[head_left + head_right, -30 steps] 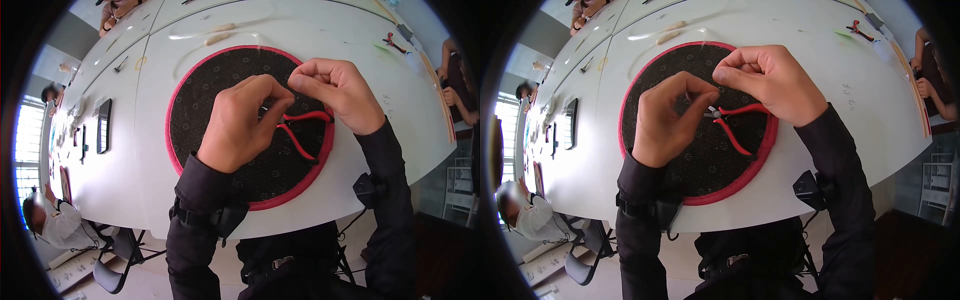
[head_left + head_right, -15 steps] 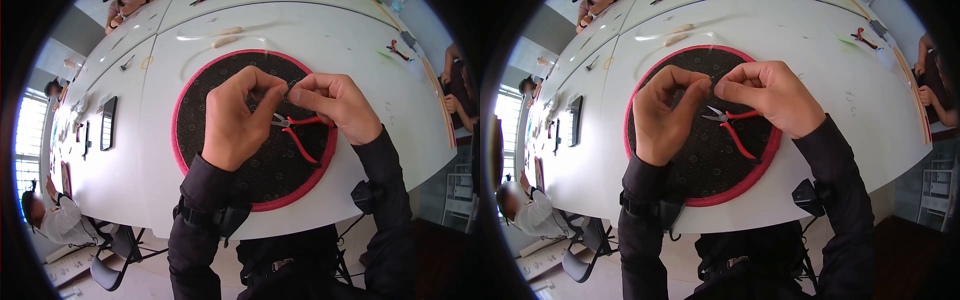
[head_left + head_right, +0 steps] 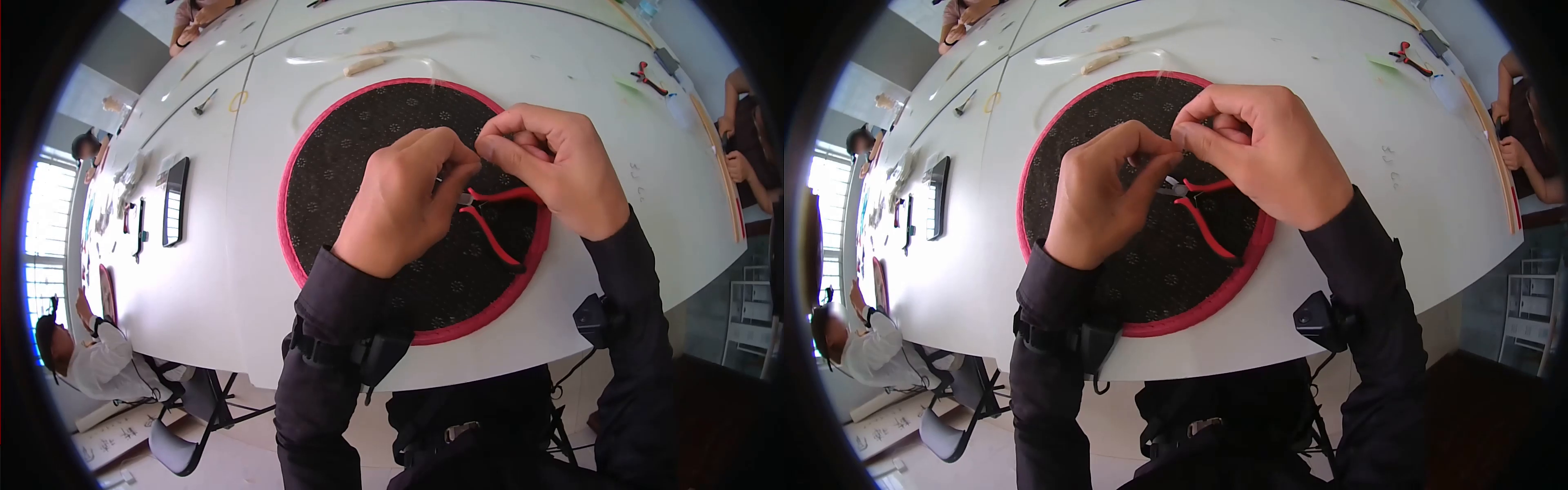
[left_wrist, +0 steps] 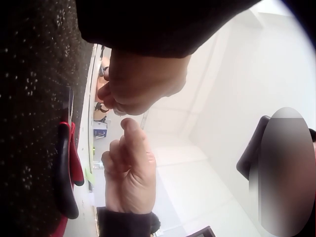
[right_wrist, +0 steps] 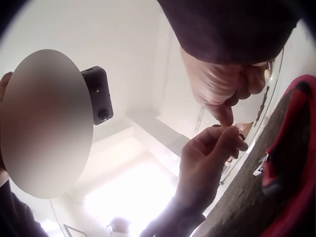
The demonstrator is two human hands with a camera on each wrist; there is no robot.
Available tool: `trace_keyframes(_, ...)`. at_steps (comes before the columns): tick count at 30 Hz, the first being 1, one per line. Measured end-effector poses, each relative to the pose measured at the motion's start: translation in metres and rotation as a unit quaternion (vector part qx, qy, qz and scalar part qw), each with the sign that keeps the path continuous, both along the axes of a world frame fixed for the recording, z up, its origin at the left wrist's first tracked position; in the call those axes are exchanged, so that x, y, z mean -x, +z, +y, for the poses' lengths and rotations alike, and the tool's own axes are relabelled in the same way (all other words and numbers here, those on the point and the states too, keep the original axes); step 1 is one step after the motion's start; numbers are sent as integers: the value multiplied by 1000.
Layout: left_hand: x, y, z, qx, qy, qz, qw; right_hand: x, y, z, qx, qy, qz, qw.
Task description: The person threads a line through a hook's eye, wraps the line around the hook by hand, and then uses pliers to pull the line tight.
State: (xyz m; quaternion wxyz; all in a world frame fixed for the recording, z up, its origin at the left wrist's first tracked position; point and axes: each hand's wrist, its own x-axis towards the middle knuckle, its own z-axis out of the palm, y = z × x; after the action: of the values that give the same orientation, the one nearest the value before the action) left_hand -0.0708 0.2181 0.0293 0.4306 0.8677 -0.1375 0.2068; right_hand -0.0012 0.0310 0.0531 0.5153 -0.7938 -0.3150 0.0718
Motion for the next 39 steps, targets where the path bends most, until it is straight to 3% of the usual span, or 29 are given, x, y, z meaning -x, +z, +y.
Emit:
trace_keyframes(10, 7, 12, -5, 39, -25, 28, 999, -12, -4, -6, -80, 70, 233, 967)
trace_keyframes(16, 4, 5, -4, 144, 9, 20, 989, -11, -6, -5, -78, 64, 281, 954)
trace_keyframes(25, 0, 4, 1, 131, 61, -20, 989, -2, -11, 4, -102, 47, 168, 979)
trace_keyframes(28, -1, 2, 1, 91, 76, -33, 992, 3, -1, 4, -42, 28, 132, 990)
trace_keyframes(34, 1, 2, 2, 10, 42, 7, 999, 7, 2, 4, 2, -8, 1, 1000)
trace_keyframes(39, 2, 4, -3, -3, -10, -2, 1000, -4, -2, 0, -36, 17, 42, 998)
